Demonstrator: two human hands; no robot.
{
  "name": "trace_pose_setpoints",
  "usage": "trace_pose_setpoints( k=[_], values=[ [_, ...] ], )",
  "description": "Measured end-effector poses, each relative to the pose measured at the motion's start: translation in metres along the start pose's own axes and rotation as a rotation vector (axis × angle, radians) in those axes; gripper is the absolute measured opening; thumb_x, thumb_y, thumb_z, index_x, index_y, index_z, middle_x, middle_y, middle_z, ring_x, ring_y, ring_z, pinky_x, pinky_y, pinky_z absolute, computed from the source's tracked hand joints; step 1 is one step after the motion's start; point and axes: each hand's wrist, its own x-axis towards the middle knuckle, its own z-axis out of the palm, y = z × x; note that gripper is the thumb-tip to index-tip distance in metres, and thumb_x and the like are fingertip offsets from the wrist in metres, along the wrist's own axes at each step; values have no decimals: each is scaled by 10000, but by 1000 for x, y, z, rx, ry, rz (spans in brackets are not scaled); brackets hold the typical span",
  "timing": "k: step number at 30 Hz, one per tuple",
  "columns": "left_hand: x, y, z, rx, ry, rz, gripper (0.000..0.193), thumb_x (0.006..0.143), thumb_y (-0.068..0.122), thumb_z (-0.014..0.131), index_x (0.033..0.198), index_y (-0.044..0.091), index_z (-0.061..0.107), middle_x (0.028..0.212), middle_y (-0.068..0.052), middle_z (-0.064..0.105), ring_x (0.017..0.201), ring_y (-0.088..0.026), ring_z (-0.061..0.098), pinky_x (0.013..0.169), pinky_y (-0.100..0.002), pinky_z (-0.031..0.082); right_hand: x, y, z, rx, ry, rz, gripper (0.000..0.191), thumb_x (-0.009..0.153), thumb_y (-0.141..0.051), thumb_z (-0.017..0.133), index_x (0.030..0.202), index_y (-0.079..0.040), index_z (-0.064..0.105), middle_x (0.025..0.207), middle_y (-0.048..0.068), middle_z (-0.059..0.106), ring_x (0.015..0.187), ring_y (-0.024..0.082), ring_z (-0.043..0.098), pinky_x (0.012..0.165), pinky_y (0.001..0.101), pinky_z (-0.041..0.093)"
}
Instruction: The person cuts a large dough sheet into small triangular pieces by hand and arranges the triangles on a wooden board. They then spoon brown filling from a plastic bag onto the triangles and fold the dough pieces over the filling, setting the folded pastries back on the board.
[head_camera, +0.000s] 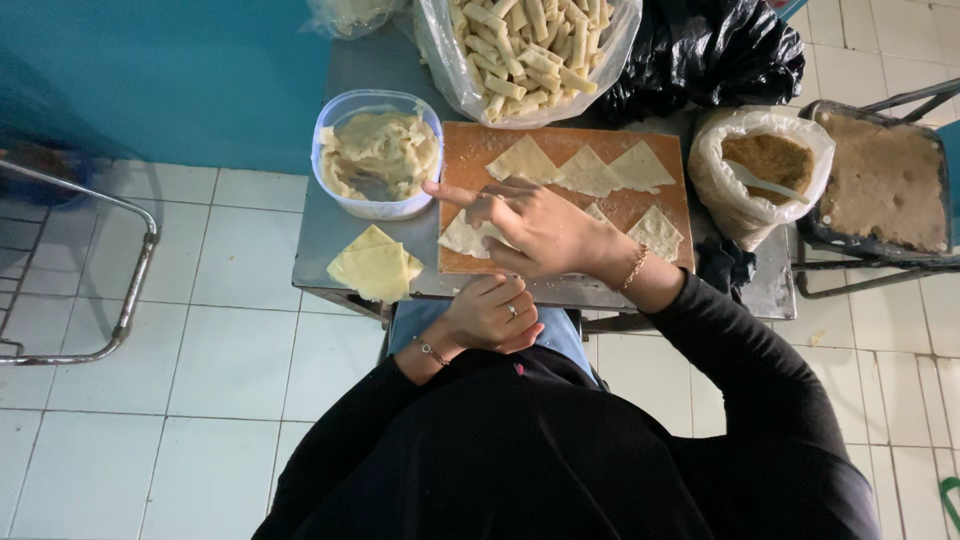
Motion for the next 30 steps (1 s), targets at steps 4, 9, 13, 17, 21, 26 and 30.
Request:
trace_pose_setpoints(
  k=[4, 9, 13, 17, 21, 26, 30],
  values=[
    [1, 0, -1, -3, 1, -4, 217, 891, 268, 714, 767, 107, 635, 814, -23, 603, 897, -216, 632, 774, -341, 496, -7, 4, 4, 63, 23, -36, 459, 863, 21, 618, 982, -90, 190, 1637, 248, 369, 958, 313, 715, 865, 435, 561],
    [1, 1, -1, -17, -5, -11, 217, 904, 254, 714, 757, 115, 637, 807, -10, 600, 863, -195, 618, 754, -335, 486, -5, 0, 4, 100, 2, -19, 438, 815, -14, 652, 1065, -59, 295, 1606, 237, 410, 957, 355, 690, 834, 462, 527],
    [1, -1, 0, -27, 5, 1, 235, 895, 254, 707, 738, 100, 624, 805, -21, 600, 886, -208, 634, 764, -332, 493, -2, -2, 4, 148, -32, 35, 396, 838, -9, 659, 1128, -52, 393, 1573, 180, 488, 957, 372, 674, 876, 473, 522],
    [0, 0, 0, -13, -5, 0, 233, 901, 256, 714, 739, 112, 629, 804, -15, 602, 885, -201, 629, 758, -335, 489, -1, -2, 4, 148, -2, 30, 392, 830, -24, 660, 1127, -42, 405, 1541, 185, 514, 951, 372, 675, 879, 472, 526],
    [-1, 1, 0, -15, -22, -24, 199, 900, 251, 719, 783, 114, 636, 828, -15, 599, 904, -209, 634, 774, -342, 499, -10, -4, -7, 39, 61, 149, 309, 939, -55, 679, 1125, -69, 433, 1498, 106, 601, 1019, 302, 674, 946, 433, 496],
    [1, 0, 0, -28, 20, -118, 193, 911, 196, 758, 1081, 144, 682, 944, 0, 608, 950, -215, 632, 813, -354, 503, -54, -14, -42, -171, 147, 491, 344, 937, -128, 746, 1263, -92, 645, 1340, 40, 674, 1175, 259, 611, 1017, 454, 394],
    [5, -1, -10, -62, 34, -261, 329, 925, 194, 845, 1195, 183, 657, 1041, 15, 611, 1019, -224, 621, 840, -391, 485, -109, -23, -73, -469, 318, 792, 345, 935, -64, 738, 1272, -62, 664, 1432, 87, 666, 1311, 319, 546, 1133, 495, 393]
  ],
)
